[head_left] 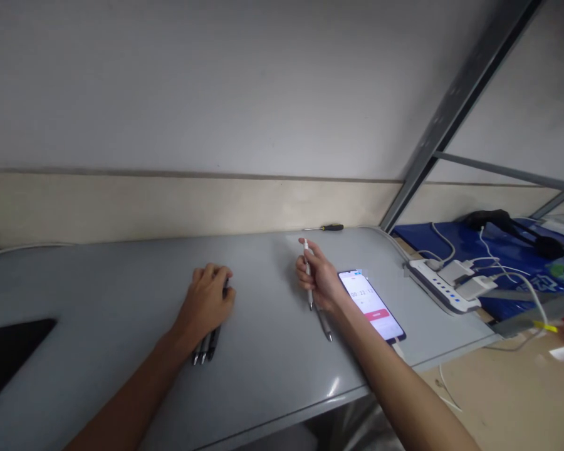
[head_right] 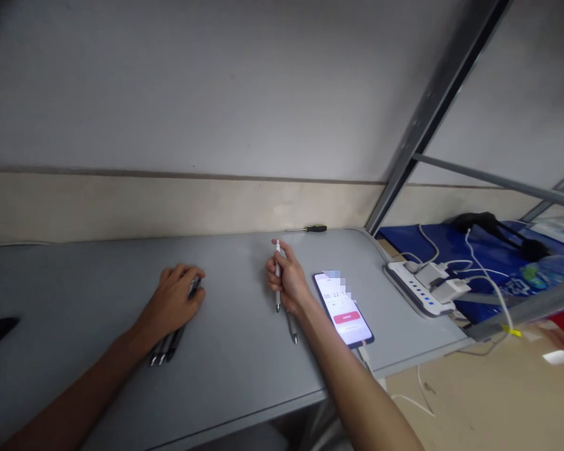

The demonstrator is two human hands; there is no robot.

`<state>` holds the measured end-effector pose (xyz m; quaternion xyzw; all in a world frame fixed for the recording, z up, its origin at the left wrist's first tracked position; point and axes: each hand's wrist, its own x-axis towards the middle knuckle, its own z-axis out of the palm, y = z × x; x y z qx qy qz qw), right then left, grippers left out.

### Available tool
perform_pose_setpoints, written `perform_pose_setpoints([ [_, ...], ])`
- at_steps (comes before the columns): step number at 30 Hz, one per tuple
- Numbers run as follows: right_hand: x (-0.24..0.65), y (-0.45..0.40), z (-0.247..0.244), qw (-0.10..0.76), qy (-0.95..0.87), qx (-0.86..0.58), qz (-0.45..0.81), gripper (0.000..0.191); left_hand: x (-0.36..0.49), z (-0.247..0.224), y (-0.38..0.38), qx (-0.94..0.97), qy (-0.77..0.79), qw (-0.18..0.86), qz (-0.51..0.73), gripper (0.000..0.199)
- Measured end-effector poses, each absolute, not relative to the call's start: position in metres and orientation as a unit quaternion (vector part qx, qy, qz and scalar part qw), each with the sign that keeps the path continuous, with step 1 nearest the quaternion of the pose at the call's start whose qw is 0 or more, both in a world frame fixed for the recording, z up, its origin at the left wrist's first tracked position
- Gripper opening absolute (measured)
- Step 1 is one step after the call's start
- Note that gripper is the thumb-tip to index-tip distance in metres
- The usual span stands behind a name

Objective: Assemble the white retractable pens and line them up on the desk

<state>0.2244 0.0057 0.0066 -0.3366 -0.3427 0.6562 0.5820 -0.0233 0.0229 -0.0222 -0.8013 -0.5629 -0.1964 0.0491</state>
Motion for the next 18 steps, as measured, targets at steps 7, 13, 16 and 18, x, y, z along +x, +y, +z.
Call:
perform_pose_setpoints([
  [7,0.227,0.004,0.012,0.536,-0.433,-0.484,0.540,0.027,-0.016,-0.010,0.014,-0.783,-0.601,0.057,-0.147,0.026],
  [13,0.232,0.004,0.009,0.438,-0.551,-0.609,0.365,0.024,-0.014,-0.006,0.011,-0.782,-0.603,0.079,-0.132,0.026],
  [16,0.236,0.008,0.002,0.380,-0.585,-0.662,0.275,0.015,-0.015,-0.004,0.010,-0.786,-0.597,0.087,-0.132,0.024],
  [18,0.239,0.010,-0.003,0.341,-0.607,-0.682,0.222,0.011,-0.015,-0.003,0.010,-0.792,-0.590,0.087,-0.133,0.022],
])
